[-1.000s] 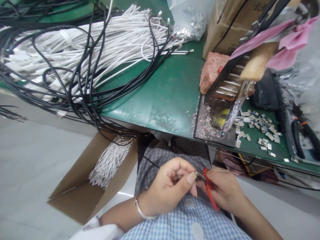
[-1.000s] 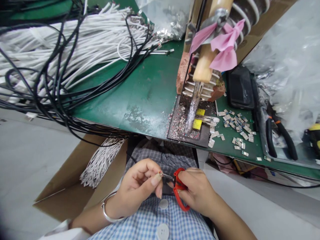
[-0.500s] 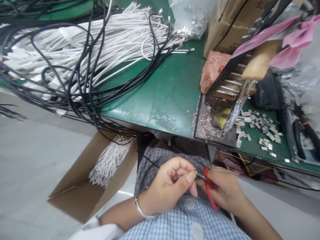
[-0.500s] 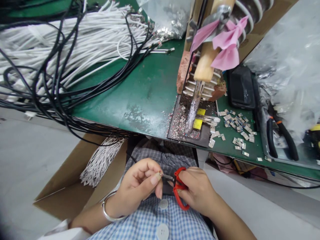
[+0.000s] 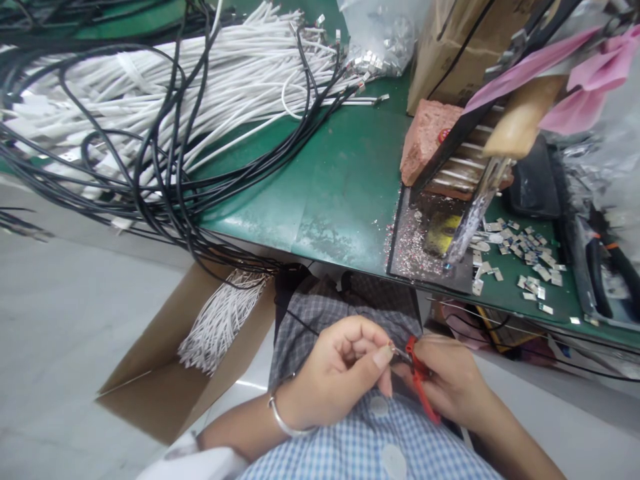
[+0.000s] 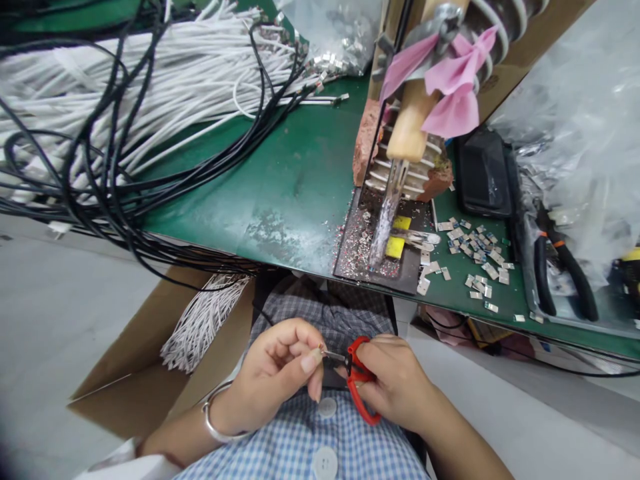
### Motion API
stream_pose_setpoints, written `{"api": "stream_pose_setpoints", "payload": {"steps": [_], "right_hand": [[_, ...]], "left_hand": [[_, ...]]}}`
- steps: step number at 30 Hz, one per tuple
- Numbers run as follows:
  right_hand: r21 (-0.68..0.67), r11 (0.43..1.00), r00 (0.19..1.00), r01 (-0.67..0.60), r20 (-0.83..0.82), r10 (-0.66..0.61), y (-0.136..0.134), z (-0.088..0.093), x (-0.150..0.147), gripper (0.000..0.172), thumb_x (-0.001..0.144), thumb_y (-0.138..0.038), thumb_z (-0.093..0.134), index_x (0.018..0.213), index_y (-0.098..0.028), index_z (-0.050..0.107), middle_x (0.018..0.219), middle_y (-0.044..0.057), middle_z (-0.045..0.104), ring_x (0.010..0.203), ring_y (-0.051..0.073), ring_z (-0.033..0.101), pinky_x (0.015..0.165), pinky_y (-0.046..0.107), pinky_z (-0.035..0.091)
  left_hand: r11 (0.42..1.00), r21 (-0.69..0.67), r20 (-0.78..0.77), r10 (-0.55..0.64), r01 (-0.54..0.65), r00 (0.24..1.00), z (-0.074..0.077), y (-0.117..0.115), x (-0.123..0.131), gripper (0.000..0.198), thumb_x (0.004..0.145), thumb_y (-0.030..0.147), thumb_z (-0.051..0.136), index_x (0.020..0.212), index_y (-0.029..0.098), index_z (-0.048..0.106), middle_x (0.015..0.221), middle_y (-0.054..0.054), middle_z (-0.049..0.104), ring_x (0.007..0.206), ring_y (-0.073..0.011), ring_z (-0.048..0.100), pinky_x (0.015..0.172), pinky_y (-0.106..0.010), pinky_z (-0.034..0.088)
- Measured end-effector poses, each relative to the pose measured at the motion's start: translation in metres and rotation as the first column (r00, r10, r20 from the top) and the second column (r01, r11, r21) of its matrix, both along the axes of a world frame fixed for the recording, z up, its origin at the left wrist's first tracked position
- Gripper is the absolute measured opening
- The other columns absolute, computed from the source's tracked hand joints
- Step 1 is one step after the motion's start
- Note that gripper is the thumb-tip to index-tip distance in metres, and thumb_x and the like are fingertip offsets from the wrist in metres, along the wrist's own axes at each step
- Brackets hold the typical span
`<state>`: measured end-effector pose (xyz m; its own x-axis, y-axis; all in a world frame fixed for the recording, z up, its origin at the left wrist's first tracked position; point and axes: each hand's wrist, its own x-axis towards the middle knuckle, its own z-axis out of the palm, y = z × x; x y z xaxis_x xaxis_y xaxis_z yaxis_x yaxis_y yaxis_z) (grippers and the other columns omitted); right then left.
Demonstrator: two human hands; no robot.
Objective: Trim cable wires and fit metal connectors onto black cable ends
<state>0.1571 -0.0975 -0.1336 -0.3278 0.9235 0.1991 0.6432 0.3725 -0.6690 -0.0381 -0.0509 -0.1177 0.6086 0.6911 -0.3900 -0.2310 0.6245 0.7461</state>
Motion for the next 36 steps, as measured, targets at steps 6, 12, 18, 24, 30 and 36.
{"api": "stream_pose_setpoints", "payload": {"steps": [6, 12, 18, 24, 30, 36], "right_hand": [[-0.007, 1.0, 1.0, 0.003, 0.001, -0.003, -0.0001, -0.0017, -0.0004, 0.039, 0.098, -0.031, 0.05, 0.063, -0.023, 0.036, 0.05, -0.006, 0.039, 0.045, 0.009, 0.037, 0.048, 0.023, 0.027], [0.01, 1.0, 0.998, 0.021, -0.051, -0.021, 0.0041, 0.0043, -0.0018, 0.042, 0.095, -0.043, 0.056, 0.062, -0.022, 0.04, 0.048, -0.007, 0.039, 0.043, 0.009, 0.035, 0.047, 0.023, 0.026], [0.023, 1.0, 1.0, 0.005, -0.021, -0.004, 0.0057, 0.0048, -0.0005, 0.041, 0.097, -0.034, 0.053, 0.061, -0.022, 0.04, 0.048, -0.006, 0.04, 0.044, 0.009, 0.037, 0.047, 0.022, 0.028], [0.02, 1.0, 1.0, -0.003, -0.024, 0.004, 0.0053, 0.004, 0.0008, 0.039, 0.095, -0.03, 0.055, 0.06, -0.022, 0.04, 0.049, -0.007, 0.038, 0.044, 0.009, 0.035, 0.048, 0.023, 0.026], [0.01, 0.999, 0.999, -0.032, 0.019, 0.032, 0.0028, 0.0018, 0.006, 0.036, 0.095, -0.027, 0.055, 0.062, -0.022, 0.042, 0.051, -0.006, 0.04, 0.046, 0.01, 0.037, 0.05, 0.023, 0.027], [0.018, 1.0, 1.0, -0.008, 0.026, 0.007, 0.0008, -0.0013, 0.0053, 0.035, 0.095, -0.024, 0.053, 0.062, -0.022, 0.042, 0.051, -0.006, 0.041, 0.047, 0.01, 0.036, 0.049, 0.023, 0.026]], "left_hand": [[1.0, -0.01, 0.005, 0.015, -0.015, 1.0, 0.0018, 0.0024, -0.0005, 0.039, 0.083, 0.051, 0.071, 0.085, 0.014, 0.057, 0.053, 0.0, 0.064, 0.043, -0.0048, 0.05, 0.046, -0.013, 0.039], [1.0, 0.006, 0.031, 0.019, -0.019, 0.999, -0.0001, 0.0025, -0.0004, 0.036, 0.086, 0.048, 0.07, 0.086, 0.015, 0.056, 0.055, 0.001, 0.065, 0.045, -0.0039, 0.053, 0.047, -0.011, 0.04], [1.0, 0.019, 0.043, 0.008, -0.009, 0.999, -0.0009, 0.0007, -0.0012, 0.035, 0.087, 0.047, 0.069, 0.087, 0.015, 0.055, 0.055, 0.002, 0.065, 0.044, -0.0029, 0.051, 0.048, -0.01, 0.041], [1.0, 0.023, 0.038, 0.003, -0.004, 0.999, 0.0002, 0.001, -0.0012, 0.035, 0.086, 0.048, 0.069, 0.086, 0.015, 0.056, 0.055, 0.001, 0.064, 0.044, -0.0039, 0.052, 0.049, -0.011, 0.042], [0.999, 0.042, 0.039, 0.0, -0.002, 0.999, 0.001, 0.0031, -0.0019, 0.034, 0.087, 0.046, 0.069, 0.086, 0.015, 0.057, 0.055, 0.001, 0.064, 0.046, -0.0043, 0.053, 0.051, -0.012, 0.043], [0.999, 0.047, 0.047, -0.001, -0.002, 0.999, -0.0009, 0.002, -0.0017, 0.033, 0.088, 0.046, 0.068, 0.087, 0.014, 0.057, 0.055, 0.001, 0.064, 0.047, -0.0046, 0.053, 0.051, -0.012, 0.043]]}}
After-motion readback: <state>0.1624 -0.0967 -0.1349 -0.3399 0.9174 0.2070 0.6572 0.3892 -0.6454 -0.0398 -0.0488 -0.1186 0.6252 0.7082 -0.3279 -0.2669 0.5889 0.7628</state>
